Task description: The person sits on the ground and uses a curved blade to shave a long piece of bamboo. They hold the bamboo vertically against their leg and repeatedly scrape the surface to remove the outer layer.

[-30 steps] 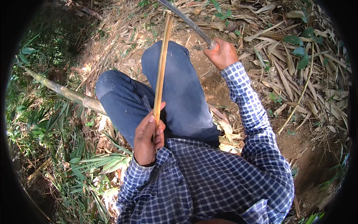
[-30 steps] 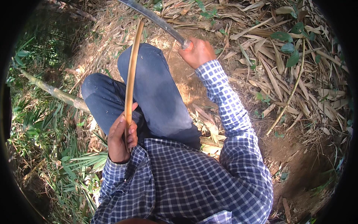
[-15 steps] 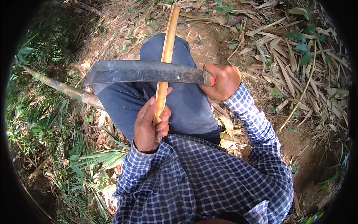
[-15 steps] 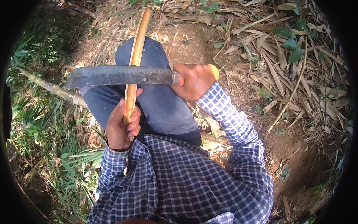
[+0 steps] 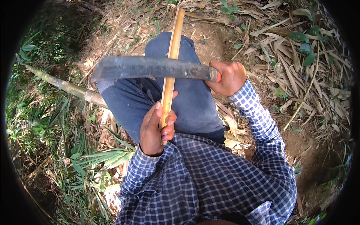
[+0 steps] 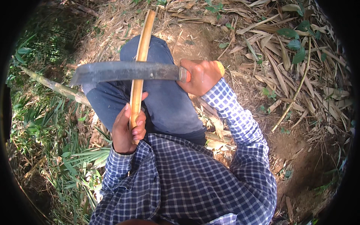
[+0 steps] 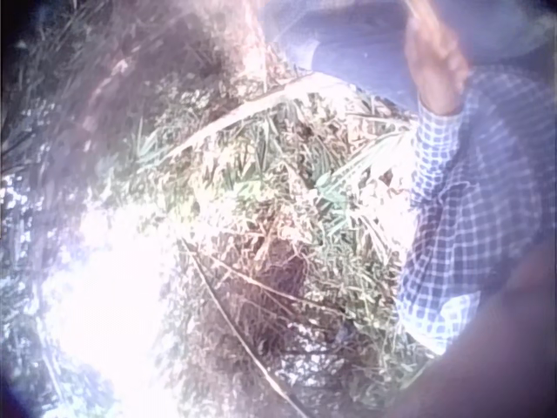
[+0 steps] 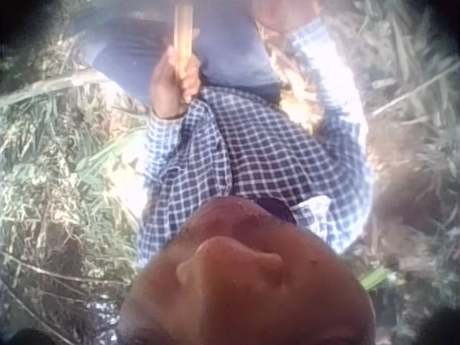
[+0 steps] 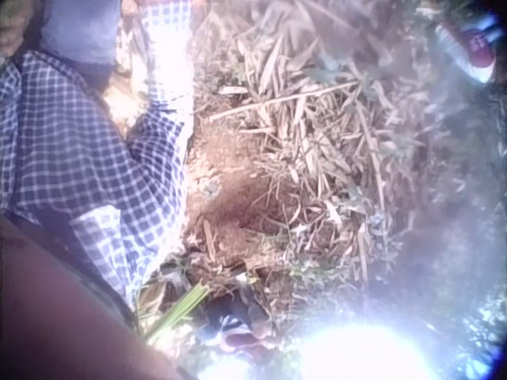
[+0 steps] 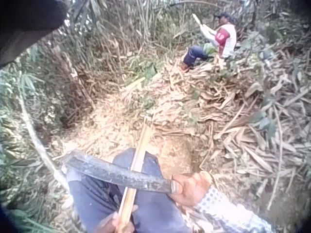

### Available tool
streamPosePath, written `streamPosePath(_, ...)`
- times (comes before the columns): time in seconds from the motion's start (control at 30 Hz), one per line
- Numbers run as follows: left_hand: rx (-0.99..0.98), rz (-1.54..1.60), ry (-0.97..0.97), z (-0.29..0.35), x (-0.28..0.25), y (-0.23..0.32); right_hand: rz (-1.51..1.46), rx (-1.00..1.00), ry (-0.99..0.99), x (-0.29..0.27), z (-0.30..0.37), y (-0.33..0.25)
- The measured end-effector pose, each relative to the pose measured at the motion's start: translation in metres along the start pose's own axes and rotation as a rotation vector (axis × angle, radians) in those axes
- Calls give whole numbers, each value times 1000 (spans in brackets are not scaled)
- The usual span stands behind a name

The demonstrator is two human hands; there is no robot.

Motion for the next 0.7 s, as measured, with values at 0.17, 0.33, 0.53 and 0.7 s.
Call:
streamPosePath(0.17, -5, -25, 13, 4, -2, 1, -10, 7, 0, 0, -3, -2)
streamPosePath(0.33, 3, -18, 5, 7, -1, 0, 3, 31, 33, -1, -14, 5)
streamPosePath(0.53, -13, -23, 7, 11, -3, -3, 9, -9, 19, -4, -5, -7)
streamPosePath(0.7, 1, 7, 22, 12, -1, -3, -14, 12, 65, -4, -16, 6)
Point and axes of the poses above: each hand's wrist, its own z-axis away from the middle knuckle, its own x-axis out of the palm, y = z × x, the point moved 7 cm from there along -z, towards the middle knuckle, and after that the axes turned 10 degrees about -y, right-handed, at the moved point
